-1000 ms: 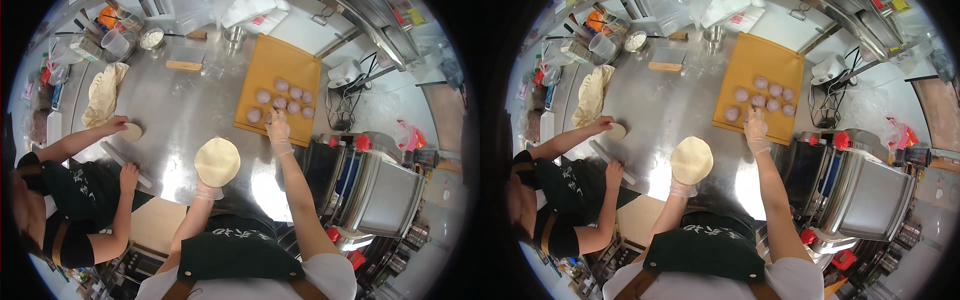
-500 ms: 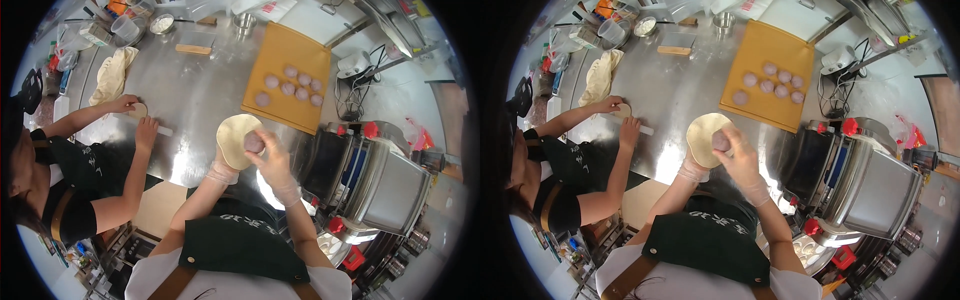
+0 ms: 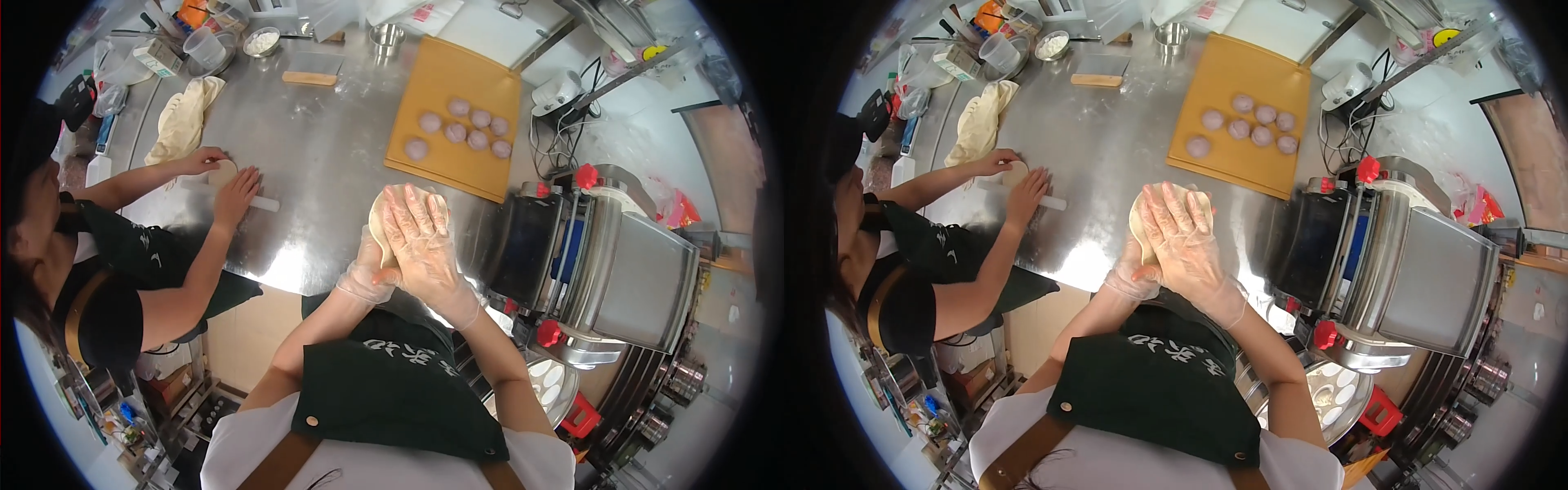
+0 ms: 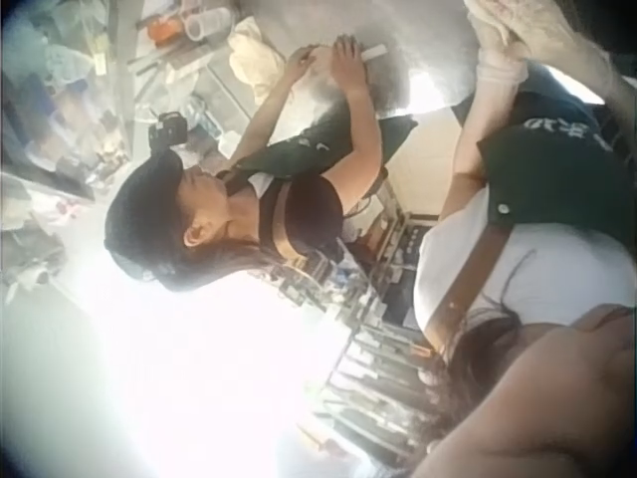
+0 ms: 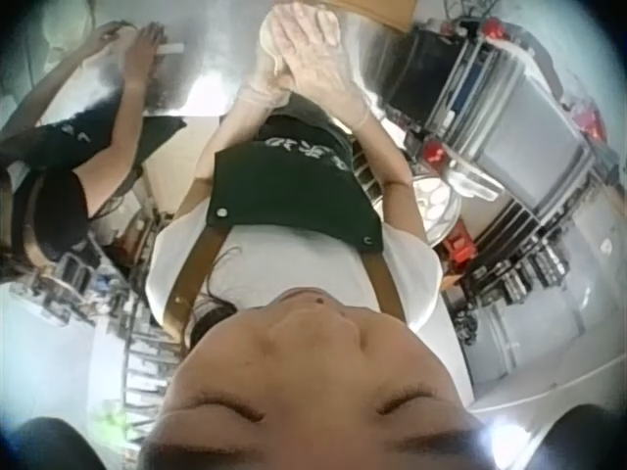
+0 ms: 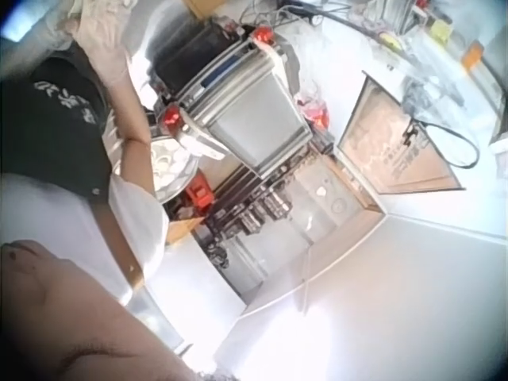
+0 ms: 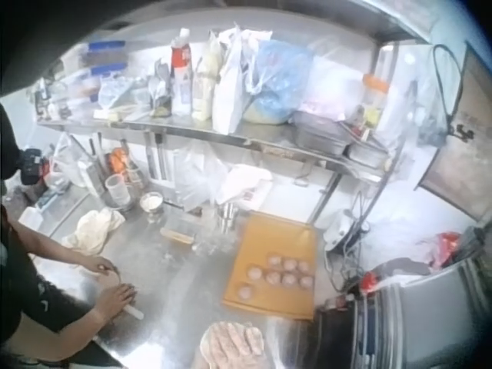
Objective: Preparing, filling, and pleating dough into buns and placing them into a steamer tray.
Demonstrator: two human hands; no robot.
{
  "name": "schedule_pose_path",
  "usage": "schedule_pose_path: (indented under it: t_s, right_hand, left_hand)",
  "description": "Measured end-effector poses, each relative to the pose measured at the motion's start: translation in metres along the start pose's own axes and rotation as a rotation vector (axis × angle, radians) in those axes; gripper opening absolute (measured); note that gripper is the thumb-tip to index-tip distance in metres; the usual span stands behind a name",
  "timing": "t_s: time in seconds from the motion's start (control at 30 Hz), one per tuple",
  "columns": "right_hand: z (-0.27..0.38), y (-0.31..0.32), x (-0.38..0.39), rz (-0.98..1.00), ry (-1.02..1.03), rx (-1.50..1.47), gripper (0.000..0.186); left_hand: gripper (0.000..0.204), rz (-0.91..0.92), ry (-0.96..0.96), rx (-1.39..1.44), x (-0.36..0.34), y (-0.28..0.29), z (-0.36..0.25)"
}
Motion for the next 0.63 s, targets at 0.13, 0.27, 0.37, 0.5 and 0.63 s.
schedule_pose_path:
  t_s: [0.13,0.27,0.37,0.5,0.63]
  right_hand:
    - [0.008,0.008,0.012,0.018,-0.006,0.012,0.105]
    - [0.014,0.019,0.014,-0.045,0.011,0.041,0.101]
    - [0.005,0.044,0.031,-0.119,-0.040,-0.152,0.078]
    - [0.001,0.029,0.082,-0.587,-0.348,-0.347,0.049]
    - [0.012,-0.013,0.086,-0.646,-0.359,-0.430,0.046]
  left_hand:
    - [0.048,0.072,-0.047,-0.012,0.008,0.001,0.015]
    - [0.049,0.145,-0.079,-0.027,0.011,-0.001,0.029]
    - [0.047,0.149,-0.067,-0.071,0.012,-0.004,0.027]
    - [0.041,0.095,0.011,-0.225,0.007,-0.013,0.010]
    - [0.048,0.163,0.099,0.091,0.001,-0.028,0.005]
Point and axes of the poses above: each hand's wrist, its own x-axis away from the middle knuckle, its own y-axis out of the back of the hand, z = x × y, the point moved 1 cm from there along -x, towards the middle knuckle, and after that the axes turned 2 degrees about -y, right-handed, at the moved point
